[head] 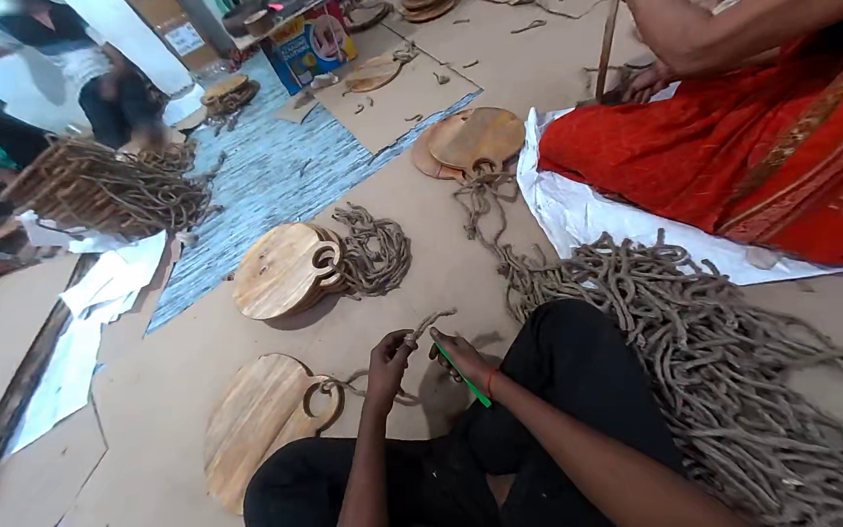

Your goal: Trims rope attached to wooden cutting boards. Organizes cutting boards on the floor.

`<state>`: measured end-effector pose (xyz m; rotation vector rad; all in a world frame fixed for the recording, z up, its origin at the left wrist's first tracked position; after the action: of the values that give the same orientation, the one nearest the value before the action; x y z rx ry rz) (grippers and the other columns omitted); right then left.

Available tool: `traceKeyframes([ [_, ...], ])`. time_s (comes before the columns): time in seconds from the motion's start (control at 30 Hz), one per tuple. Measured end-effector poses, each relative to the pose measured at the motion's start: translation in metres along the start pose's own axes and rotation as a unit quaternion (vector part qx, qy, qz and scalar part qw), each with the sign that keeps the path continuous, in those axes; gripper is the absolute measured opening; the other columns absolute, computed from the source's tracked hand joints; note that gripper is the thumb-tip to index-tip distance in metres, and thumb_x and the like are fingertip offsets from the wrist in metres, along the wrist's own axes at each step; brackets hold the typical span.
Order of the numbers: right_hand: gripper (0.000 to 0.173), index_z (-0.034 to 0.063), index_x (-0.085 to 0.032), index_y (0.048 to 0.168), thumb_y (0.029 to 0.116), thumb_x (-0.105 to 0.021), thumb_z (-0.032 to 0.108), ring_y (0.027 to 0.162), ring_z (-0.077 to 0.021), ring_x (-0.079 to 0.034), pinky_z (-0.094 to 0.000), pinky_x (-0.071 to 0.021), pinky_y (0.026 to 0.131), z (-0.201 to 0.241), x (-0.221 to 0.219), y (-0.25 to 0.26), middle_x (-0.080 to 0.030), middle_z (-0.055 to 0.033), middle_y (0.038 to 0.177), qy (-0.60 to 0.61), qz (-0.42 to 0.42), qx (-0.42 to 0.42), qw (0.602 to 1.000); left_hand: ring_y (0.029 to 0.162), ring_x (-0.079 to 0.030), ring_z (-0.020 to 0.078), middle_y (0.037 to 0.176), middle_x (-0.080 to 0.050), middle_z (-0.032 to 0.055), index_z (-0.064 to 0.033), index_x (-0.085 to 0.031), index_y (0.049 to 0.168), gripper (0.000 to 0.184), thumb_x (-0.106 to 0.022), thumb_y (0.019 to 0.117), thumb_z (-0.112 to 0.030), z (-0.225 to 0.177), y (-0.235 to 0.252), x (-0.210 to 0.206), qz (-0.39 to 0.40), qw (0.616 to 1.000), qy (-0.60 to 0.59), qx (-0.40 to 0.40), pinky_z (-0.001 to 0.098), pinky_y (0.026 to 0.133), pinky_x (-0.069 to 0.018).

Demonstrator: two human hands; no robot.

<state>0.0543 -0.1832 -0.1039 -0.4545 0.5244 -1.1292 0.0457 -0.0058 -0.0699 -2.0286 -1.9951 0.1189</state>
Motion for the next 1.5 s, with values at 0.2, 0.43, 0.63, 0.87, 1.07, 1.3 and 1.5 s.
traceKeyframes([
  [0.2, 0.058, 0.0095, -0.063, 0.093, 0.1079, -0.035, 0.058, 0.049, -0.0083, -0.044, -0.0247, -0.0405, 0.049, -0.003, -0.005, 0.001, -0.048, 0.0029, 0.065, -0.034, 0.003, 0.009, 0.999, 0.053, -0.044, 0.0035, 0.087, -0.068, 0.0036, 0.0004, -0.068, 0.12, 0.025, -0.055, 0.1046, -0.012, 0.001, -0.002, -0.005, 0.034, 0.999, -0.011, -0.003, 0.02, 0.049, -0.0364],
  [0.43, 0.059, 0.0112, -0.061, 0.086, 0.1068, -0.036, 0.06, 0.049, -0.0088, -0.043, -0.026, -0.039, 0.048, -0.006, -0.005, 0.003, -0.049, 0.0023, 0.065, -0.063, -0.004, 0.019, 0.998, 0.058, -0.048, 0.0021, 0.087, -0.069, 0.0022, -0.0007, -0.071, 0.116, 0.022, -0.06, 0.1024, -0.014, -0.002, -0.002, -0.007, 0.045, 0.999, -0.005, -0.018, 0.0191, 0.053, -0.0386],
  [0.63, 0.058, 0.0128, -0.058, 0.079, 0.1078, -0.034, 0.058, 0.047, -0.0087, -0.042, -0.0267, -0.0384, 0.047, -0.003, -0.006, 0.001, -0.046, 0.0034, 0.061, -0.057, -0.004, 0.029, 0.998, 0.064, -0.053, 0.0031, 0.09, -0.069, 0.0026, -0.0001, -0.071, 0.112, 0.021, -0.058, 0.1009, -0.013, -0.004, -0.003, -0.008, 0.055, 0.998, -0.015, -0.024, 0.0193, 0.058, -0.0431],
  [0.87, 0.062, 0.0135, -0.054, 0.08, 0.1096, -0.018, 0.055, 0.041, -0.0063, -0.038, -0.0212, -0.035, 0.041, 0.0, -0.018, -0.013, -0.043, 0.0046, 0.055, 0.047, 0.111, 0.016, 0.993, 0.115, -0.063, 0.0197, 0.136, -0.061, 0.0133, -0.001, -0.044, 0.145, 0.055, -0.053, 0.0928, -0.016, -0.006, -0.002, -0.009, 0.075, 0.994, -0.058, -0.044, 0.0359, 0.092, -0.054],
  [1.07, 0.064, 0.0159, -0.051, 0.078, 0.1091, -0.012, 0.055, 0.041, -0.0051, -0.036, -0.0191, -0.0324, 0.04, -0.005, -0.027, -0.022, -0.041, 0.0055, 0.054, 0.098, 0.172, -0.003, 0.98, 0.124, -0.06, 0.0192, 0.142, -0.059, 0.0116, -0.0019, -0.053, 0.144, 0.064, -0.061, 0.0981, -0.046, -0.004, -0.006, -0.023, 0.208, 0.973, -0.08, -0.062, 0.0389, 0.103, -0.0502],
  [1.3, 0.064, 0.0133, -0.051, 0.076, 0.1097, -0.016, 0.057, 0.04, -0.0071, -0.036, -0.0211, -0.0335, 0.039, -0.004, -0.031, -0.02, -0.04, 0.0036, 0.054, 0.141, 0.066, -0.004, 0.988, 0.084, -0.068, 0.0121, 0.098, -0.072, 0.0097, 0.0055, -0.065, 0.121, 0.027, -0.053, 0.1053, -0.013, -0.008, -0.002, -0.025, 0.074, 0.991, -0.094, -0.06, 0.03, 0.082, -0.0581],
  [1.5, 0.06, 0.014, -0.048, 0.075, 0.1095, -0.024, 0.057, 0.038, -0.0081, -0.035, -0.0223, -0.0333, 0.037, -0.001, -0.054, -0.036, -0.037, 0.003, 0.052, 0.209, -0.007, -0.022, 0.978, 0.064, -0.061, 0.0123, 0.07, -0.061, 0.0034, -0.0011, -0.066, 0.092, 0.048, -0.029, 0.1099, -0.028, -0.006, -0.004, -0.041, -0.055, 0.996, -0.013, -0.07, 0.0332, 0.065, -0.0544],
])
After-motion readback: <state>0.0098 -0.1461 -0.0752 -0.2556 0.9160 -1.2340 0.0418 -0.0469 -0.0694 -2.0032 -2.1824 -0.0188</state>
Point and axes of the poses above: each hand's wrist, its own y-axis towards the middle knuckle, its own x-axis out of the back of the hand, z = x × y, the point moved 3 cm from there along y, towards the middle knuckle
